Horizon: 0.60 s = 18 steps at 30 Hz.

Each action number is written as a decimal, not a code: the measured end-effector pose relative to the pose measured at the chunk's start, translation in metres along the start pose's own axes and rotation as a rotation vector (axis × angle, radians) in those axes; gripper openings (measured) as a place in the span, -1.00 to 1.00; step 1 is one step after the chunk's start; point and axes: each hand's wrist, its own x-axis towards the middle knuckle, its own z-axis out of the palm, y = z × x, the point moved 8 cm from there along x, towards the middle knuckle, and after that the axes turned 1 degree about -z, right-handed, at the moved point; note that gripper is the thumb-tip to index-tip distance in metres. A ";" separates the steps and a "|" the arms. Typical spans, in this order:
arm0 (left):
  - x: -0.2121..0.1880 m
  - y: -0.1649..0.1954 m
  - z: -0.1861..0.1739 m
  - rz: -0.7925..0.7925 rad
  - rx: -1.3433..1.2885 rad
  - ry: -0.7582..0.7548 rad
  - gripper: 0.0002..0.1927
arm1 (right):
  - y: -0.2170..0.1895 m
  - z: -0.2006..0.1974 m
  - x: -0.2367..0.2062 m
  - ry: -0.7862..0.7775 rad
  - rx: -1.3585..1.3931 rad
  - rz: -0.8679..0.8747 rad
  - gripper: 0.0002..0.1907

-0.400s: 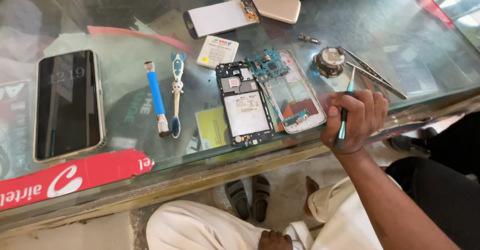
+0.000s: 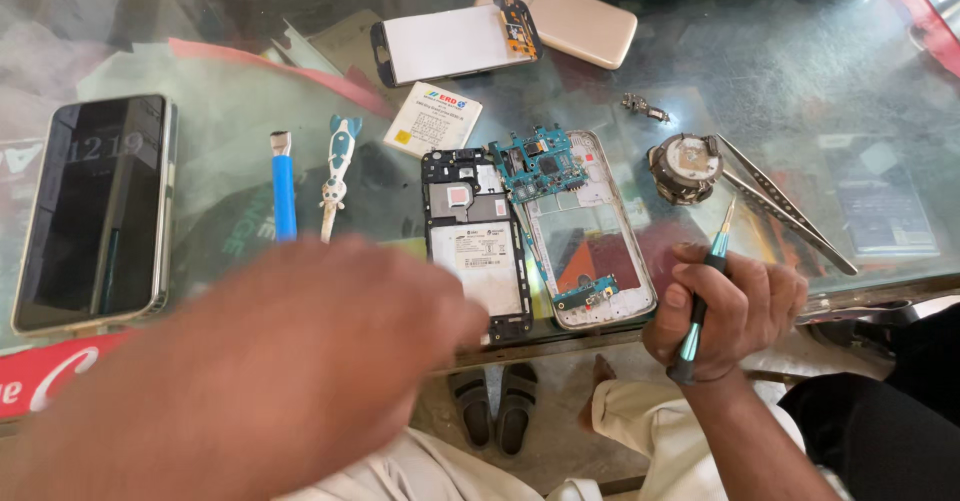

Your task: The person cleans the exposed motherboard of a disassembled smartphone on a glass workbench. They hold the board steady with one hand while brushing its surface and connectors with a blue-handled brush, occasionally using a screwdriver and repositioning the board and other phone parts.

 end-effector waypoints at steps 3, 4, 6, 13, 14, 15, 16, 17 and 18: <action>0.053 -0.039 -0.057 -0.150 0.306 0.107 -0.81 | 0.003 0.002 -0.003 -0.012 -0.019 0.001 -0.79; 0.081 -0.040 -0.068 -0.104 0.251 0.089 -0.70 | 0.002 0.001 -0.006 -0.019 -0.028 0.003 -0.78; 0.124 -0.041 -0.076 -0.113 0.160 0.014 -0.58 | 0.002 0.002 -0.010 -0.025 -0.039 0.023 -0.78; 0.168 -0.062 -0.044 0.087 -0.245 -0.071 -0.36 | 0.002 0.000 -0.004 -0.062 -0.020 0.051 -0.79; 0.170 -0.065 -0.044 0.121 -0.238 -0.039 -0.33 | 0.003 0.000 -0.007 -0.056 -0.027 0.052 -0.78; 0.170 -0.066 -0.042 0.152 -0.242 -0.006 -0.29 | 0.004 -0.001 -0.011 -0.061 -0.031 0.049 -0.77; 0.169 -0.068 -0.042 0.173 -0.246 0.036 -0.25 | 0.003 -0.002 -0.011 -0.063 -0.025 0.038 -0.77; 0.171 -0.075 -0.037 0.116 -0.251 0.015 -0.28 | 0.004 0.000 -0.010 -0.074 -0.019 0.042 -0.76; 0.171 -0.079 -0.034 0.063 -0.252 -0.004 -0.31 | 0.003 0.001 -0.008 -0.080 -0.018 0.046 -0.75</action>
